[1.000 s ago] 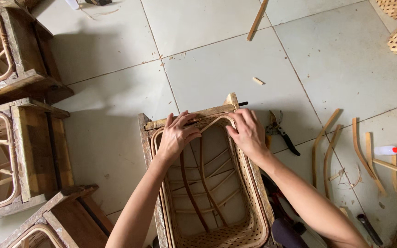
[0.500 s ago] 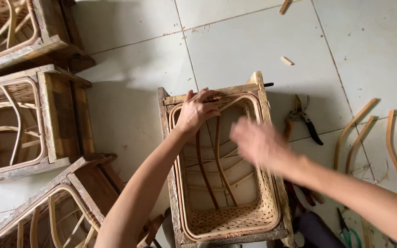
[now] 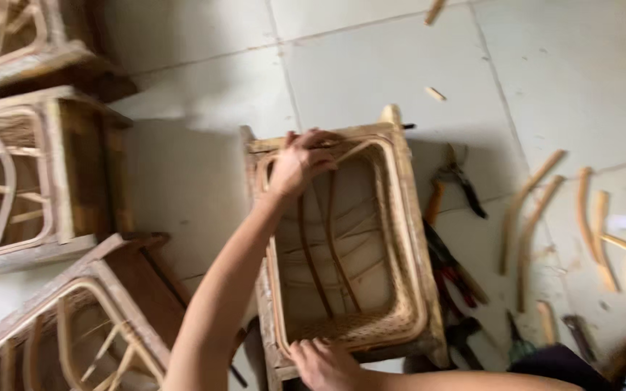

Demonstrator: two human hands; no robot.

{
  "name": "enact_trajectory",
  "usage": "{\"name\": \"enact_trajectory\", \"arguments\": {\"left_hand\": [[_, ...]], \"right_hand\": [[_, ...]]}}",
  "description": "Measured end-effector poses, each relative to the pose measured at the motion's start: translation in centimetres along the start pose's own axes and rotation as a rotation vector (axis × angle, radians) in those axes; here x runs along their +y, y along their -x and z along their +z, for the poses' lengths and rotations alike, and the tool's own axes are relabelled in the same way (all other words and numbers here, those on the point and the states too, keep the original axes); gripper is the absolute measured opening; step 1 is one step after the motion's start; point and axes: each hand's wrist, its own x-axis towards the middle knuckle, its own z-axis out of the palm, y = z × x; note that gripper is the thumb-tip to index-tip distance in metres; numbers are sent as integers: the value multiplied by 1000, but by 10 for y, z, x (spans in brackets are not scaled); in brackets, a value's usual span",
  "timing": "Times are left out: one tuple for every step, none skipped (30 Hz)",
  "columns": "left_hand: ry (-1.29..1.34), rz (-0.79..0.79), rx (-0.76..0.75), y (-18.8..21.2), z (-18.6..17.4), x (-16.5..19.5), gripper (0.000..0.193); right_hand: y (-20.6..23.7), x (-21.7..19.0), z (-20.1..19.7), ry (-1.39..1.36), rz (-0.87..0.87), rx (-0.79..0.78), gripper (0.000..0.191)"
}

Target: The person is weaving a rectangular basket using thin wooden strips. They insert and bend the strips into a wooden mold, using a hammer to secure them and pliers to trim excess material. The process involves repeated insertion, bending, and securing of the strips to form the basket's structure.

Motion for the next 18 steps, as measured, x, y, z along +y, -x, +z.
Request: {"name": "enact_trajectory", "arguments": {"left_hand": [[10,-10,-1,0,-2,2,26],[21,-4,-3,1,-4,4,27],[36,1,-6,1,-7,7,27],[27,9,1,1,-11,9,28],[19,12,2,2,-14,13,28],[26,6,-15,3,-18,16,25],[30,-2,-28,5,-22,18,21],[17,23,2,4,-24,21,22],[2,50,35,5,-26,23,23],[-12,73,65,4,-27,25,24],[-33,76,77,4,-28,26,25],[-53,74,86,5,-29,27,25],[-74,68,93,6,-29,28,26],[-77,72,90,6,-29,28,26],[-85,77,92,7,-29,28,26],[-96,81,96,7,-29,28,25],[-75,68,96,8,-28,28,27],[-56,58,95,8,-29,28,28]], "right_hand": [[0,4,12,-5,8,-17,51],[2,8,19,-8,25,-18,49],[4,10,23,-13,44,-23,49],[5,10,23,-9,13,53,47],[6,9,20,-9,-21,126,45],[6,5,14,-10,-58,198,44],[5,1,3,-59,-172,281,41],[6,-1,-13,-77,-193,274,36],[11,-1,-34,-71,-174,236,32],[18,3,-62,-55,-127,182,27],[24,9,-93,-10,-67,167,22],[34,21,-130,73,-15,193,18],[41,37,-169,190,30,266,14],[52,66,-213,329,3,382,21],[86,94,-250,-513,438,504,18],[89,123,-278,-255,731,538,23],[115,157,-300,41,238,834,20],[133,187,-305,-78,643,761,26]]}}
